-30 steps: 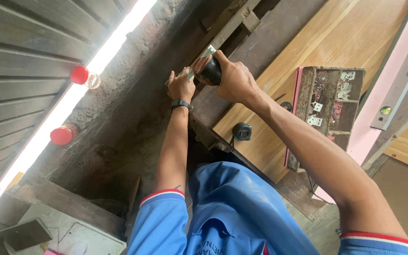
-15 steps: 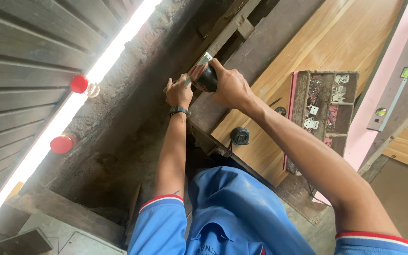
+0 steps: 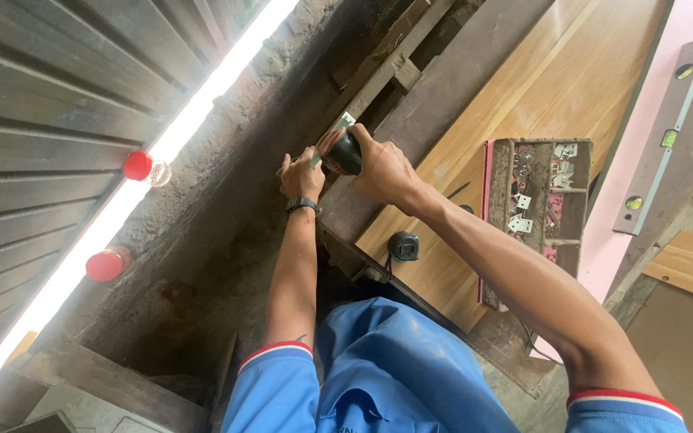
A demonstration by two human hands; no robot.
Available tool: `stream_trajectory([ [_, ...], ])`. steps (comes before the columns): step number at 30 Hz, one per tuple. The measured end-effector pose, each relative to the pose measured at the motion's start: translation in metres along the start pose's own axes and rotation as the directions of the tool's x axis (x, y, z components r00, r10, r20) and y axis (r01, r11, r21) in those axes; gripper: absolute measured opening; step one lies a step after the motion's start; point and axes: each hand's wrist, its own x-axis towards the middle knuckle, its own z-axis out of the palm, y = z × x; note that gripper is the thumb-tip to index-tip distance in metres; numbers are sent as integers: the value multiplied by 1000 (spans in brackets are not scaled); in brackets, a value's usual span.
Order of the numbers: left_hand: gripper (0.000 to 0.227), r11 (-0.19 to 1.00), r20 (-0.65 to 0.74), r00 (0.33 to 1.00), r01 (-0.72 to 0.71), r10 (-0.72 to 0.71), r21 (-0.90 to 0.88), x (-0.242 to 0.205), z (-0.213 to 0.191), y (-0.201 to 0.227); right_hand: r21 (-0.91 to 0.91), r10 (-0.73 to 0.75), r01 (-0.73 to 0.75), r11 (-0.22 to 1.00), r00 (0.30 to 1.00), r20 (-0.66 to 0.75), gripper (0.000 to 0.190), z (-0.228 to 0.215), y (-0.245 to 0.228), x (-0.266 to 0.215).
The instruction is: The person attaches hardware to a wooden panel by retrieving metal components from a divided box and securing them using a power drill.
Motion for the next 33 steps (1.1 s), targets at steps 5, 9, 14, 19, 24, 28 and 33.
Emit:
stream_trajectory([
  [5, 35, 998, -8, 999, -52, 52, -23, 7, 26, -15, 11, 25, -25, 1000, 999, -21, 79, -12, -12, -12],
  [9, 35, 997, 1, 998, -65, 66, -45, 2, 25, -18, -20, 29, -29, 999, 999, -18, 77, -11, -10, -11],
  [14, 34, 998, -34, 997, -68, 68, 7, 8, 28, -16, -15, 12, -12, 1000, 1000, 4, 75, 11, 4, 7],
  [19, 33, 997, -81, 994, -73, 71, -23, 9, 35, -20, -30, 3, -4, 1000, 1000, -20, 75, 7, 0, 7],
  [24, 30, 996, -109, 990, -91, 89, -12, 9, 33, -20, -18, -30, 30, 999, 999, -24, 77, 7, 1, 6],
  [28, 32, 993, -160, 980, -120, 117, -8, 10, 46, -27, -68, 6, -6, 998, 1000, -4, 80, 15, 8, 18],
  [33, 33, 994, -195, 975, -112, 109, -5, 11, 54, -33, -48, -3, 3, 999, 1000, -5, 79, 18, 11, 21],
])
